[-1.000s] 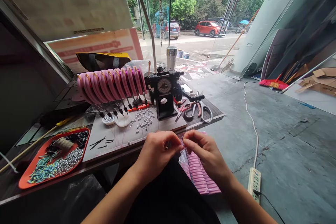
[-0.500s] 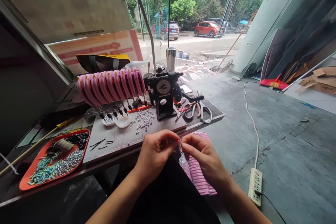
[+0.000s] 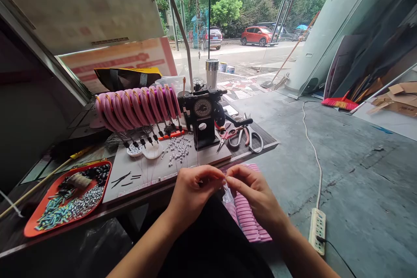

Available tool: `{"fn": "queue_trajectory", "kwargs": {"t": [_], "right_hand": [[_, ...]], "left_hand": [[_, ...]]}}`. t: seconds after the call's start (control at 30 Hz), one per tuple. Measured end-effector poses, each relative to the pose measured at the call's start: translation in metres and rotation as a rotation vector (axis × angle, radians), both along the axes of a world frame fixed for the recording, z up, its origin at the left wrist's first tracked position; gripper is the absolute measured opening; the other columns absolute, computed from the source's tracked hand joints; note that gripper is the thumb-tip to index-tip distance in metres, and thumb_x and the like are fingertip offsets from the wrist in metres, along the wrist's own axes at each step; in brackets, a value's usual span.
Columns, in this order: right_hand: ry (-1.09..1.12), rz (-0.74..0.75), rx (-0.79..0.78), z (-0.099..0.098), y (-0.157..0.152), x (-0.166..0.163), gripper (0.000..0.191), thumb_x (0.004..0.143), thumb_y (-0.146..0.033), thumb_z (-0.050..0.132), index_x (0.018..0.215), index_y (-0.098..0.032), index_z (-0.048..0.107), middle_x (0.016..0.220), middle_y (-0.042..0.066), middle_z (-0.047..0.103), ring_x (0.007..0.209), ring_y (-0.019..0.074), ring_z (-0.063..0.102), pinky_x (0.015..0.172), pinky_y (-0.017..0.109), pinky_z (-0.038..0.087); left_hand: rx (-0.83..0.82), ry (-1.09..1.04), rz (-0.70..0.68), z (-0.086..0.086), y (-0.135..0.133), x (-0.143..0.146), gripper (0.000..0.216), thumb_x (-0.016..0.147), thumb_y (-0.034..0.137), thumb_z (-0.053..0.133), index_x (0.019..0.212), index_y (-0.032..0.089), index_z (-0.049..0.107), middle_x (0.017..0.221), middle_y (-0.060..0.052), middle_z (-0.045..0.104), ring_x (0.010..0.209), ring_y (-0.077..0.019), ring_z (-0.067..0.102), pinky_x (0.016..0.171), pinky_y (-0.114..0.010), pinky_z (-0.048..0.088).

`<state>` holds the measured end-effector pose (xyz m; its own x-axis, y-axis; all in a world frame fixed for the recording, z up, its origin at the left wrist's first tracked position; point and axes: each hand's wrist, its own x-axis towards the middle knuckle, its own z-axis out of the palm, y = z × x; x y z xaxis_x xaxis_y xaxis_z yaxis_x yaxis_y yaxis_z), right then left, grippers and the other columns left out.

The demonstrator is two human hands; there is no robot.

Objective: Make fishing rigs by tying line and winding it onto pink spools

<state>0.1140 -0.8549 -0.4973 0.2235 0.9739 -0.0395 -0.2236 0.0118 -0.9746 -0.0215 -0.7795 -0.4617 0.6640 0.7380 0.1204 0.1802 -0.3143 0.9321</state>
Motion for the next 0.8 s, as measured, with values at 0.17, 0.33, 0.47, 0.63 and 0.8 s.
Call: {"fn": "queue_trajectory", "kwargs": {"t": [0.17,0.33,0.47,0.63,0.8], "right_hand": [[-0.160,-0.211,0.075,-0.008,-0.002,-0.012,0.016,0.080,-0.033,0.060,0.081,-0.018,0.055,0.070,-0.002,0.051,0.060,0.0107,0.046,0.055,0.023,0.039],[-0.504,-0.382,0.219,-0.008,-0.002,-0.025,0.004,0.083,-0.020,0.057,0.081,-0.020,0.060,0.076,0.001,0.058,0.069,0.0135,0.053,0.061,0.025,0.042],[-0.525,-0.414,0.252,-0.005,0.001,-0.031,0.010,0.085,-0.020,0.054,0.087,-0.020,0.063,0.079,0.003,0.063,0.071,0.0150,0.057,0.063,0.026,0.045],[-0.482,-0.500,0.235,-0.003,0.006,-0.033,0.011,0.083,-0.022,0.055,0.075,-0.018,0.062,0.067,0.001,0.059,0.060,0.0132,0.053,0.055,0.025,0.043],[-0.416,-0.503,0.221,0.000,0.011,-0.027,0.013,0.080,-0.024,0.057,0.069,-0.017,0.059,0.061,-0.001,0.054,0.056,0.0113,0.049,0.053,0.024,0.040]], "left_hand": [[0.010,-0.005,0.153,-0.007,-0.004,0.005,0.011,0.076,0.025,0.063,0.069,0.017,0.064,0.063,0.000,0.064,0.059,-0.0135,0.056,0.057,-0.023,0.042],[0.027,-0.102,0.238,-0.009,-0.008,0.012,0.014,0.078,0.025,0.061,0.066,0.017,0.058,0.068,0.001,0.054,0.063,-0.0119,0.050,0.059,-0.022,0.040],[-0.006,-0.177,0.279,-0.011,-0.012,0.016,0.011,0.079,0.023,0.059,0.070,0.018,0.056,0.069,0.002,0.053,0.063,-0.0118,0.050,0.060,-0.022,0.040],[-0.050,-0.218,0.293,-0.009,-0.014,0.017,0.011,0.079,0.025,0.059,0.071,0.018,0.055,0.067,0.002,0.053,0.063,-0.0124,0.051,0.061,-0.023,0.040],[-0.142,-0.108,0.143,0.001,-0.007,0.012,0.015,0.078,0.028,0.060,0.068,0.017,0.056,0.068,0.001,0.054,0.066,-0.0132,0.050,0.064,-0.024,0.040]]}}
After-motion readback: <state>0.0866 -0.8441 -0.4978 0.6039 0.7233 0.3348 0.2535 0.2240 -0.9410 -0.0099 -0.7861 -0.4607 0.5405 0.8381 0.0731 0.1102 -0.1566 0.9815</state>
